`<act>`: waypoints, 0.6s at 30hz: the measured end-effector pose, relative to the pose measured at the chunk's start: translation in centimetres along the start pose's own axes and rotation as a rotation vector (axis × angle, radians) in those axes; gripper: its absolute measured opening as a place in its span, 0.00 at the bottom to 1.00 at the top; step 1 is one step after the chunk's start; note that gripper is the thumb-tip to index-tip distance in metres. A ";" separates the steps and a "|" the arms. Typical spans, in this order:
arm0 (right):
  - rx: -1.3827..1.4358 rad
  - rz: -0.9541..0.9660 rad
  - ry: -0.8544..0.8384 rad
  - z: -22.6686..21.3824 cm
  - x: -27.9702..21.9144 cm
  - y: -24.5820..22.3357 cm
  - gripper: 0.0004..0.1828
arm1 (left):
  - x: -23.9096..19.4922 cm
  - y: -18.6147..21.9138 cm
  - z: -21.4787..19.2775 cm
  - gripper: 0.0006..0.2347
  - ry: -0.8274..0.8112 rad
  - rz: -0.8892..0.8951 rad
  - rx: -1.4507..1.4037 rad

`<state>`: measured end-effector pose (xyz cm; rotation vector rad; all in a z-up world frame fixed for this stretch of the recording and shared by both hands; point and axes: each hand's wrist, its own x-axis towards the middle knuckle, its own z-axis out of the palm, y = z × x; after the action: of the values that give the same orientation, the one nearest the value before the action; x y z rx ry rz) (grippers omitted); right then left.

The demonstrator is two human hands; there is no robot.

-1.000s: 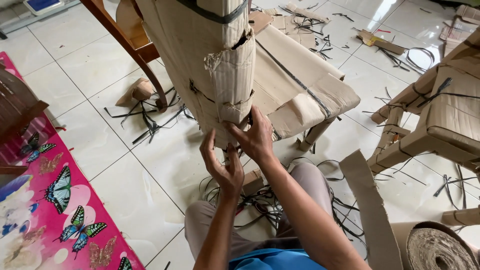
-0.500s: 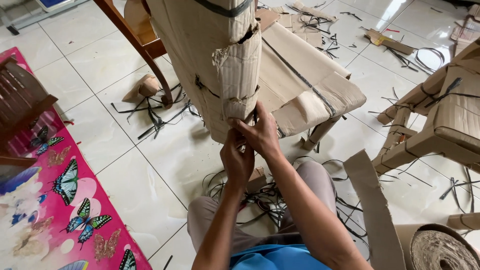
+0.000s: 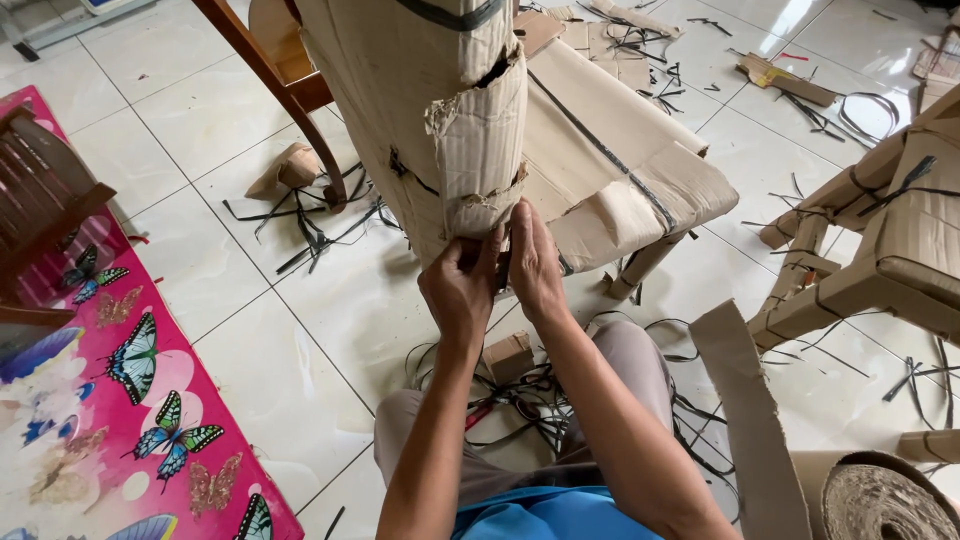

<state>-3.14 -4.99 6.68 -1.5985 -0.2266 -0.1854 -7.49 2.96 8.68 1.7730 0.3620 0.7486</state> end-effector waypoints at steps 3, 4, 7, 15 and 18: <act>0.106 -0.016 0.094 0.2 -0.6 -3.8 0.27 | -0.1 0.1 0.3 0.12 0.034 -0.029 0.036; 0.143 -0.060 0.149 0.2 -0.5 -3.6 0.28 | 0.1 -0.5 0.4 0.13 0.056 0.001 0.056; 0.297 -0.134 0.265 -0.2 0.6 -1.2 0.30 | 0.3 -1.0 0.4 0.13 0.073 0.012 0.064; 0.774 0.038 0.400 1.9 3.1 0.2 0.27 | -0.1 0.9 -1.2 0.13 -0.148 -0.109 -0.080; 0.825 0.127 0.388 1.9 2.8 0.4 0.22 | 0.3 0.0 -1.4 0.08 -0.256 -0.061 -0.055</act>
<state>-0.35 -2.99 6.95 -0.7321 0.1002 -0.2579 -8.20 4.13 9.04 1.7722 0.2196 0.4764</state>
